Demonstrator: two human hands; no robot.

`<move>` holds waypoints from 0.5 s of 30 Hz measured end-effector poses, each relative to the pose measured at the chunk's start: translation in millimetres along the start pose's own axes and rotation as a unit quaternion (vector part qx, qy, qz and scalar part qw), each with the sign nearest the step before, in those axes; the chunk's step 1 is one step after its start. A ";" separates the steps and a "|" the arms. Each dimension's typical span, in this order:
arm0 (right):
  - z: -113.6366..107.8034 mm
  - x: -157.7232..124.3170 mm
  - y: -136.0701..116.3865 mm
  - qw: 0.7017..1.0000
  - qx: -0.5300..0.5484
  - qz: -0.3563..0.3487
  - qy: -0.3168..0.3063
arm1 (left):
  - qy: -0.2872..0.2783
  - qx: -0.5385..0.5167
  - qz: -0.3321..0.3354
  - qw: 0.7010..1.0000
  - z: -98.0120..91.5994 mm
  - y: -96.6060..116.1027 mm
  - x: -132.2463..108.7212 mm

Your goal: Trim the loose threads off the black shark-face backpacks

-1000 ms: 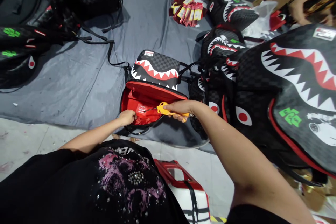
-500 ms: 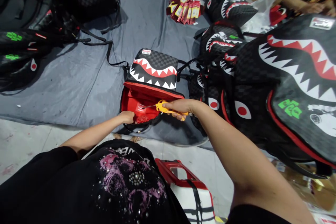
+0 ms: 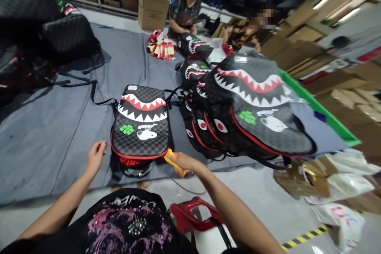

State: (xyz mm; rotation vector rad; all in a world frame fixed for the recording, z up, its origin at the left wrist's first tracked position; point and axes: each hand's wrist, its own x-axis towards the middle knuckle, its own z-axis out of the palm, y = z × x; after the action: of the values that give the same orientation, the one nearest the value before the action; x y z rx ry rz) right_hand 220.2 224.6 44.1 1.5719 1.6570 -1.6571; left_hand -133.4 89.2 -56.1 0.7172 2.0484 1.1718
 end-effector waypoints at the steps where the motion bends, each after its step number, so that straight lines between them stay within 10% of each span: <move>1: 5.3 -4.3 20.7 0.998 0.051 -0.012 -0.026 | -0.003 -0.017 -0.037 0.999 -3.4 -1.6 8.8; 6: 48.9 -37.1 105.7 0.947 0.313 -0.036 -0.069 | -0.137 -0.021 -0.054 0.989 13.2 12.0 47.7; 15: 98.4 -31.3 170.9 0.859 0.492 -0.025 0.138 | -0.258 -0.062 0.006 0.964 114.9 56.7 48.7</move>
State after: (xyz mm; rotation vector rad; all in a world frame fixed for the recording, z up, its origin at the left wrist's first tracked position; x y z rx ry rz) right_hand 326.9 79.7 -42.4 2.2812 0.9195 -2.6316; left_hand -68.6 209.8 -62.7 0.8678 1.5251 0.9800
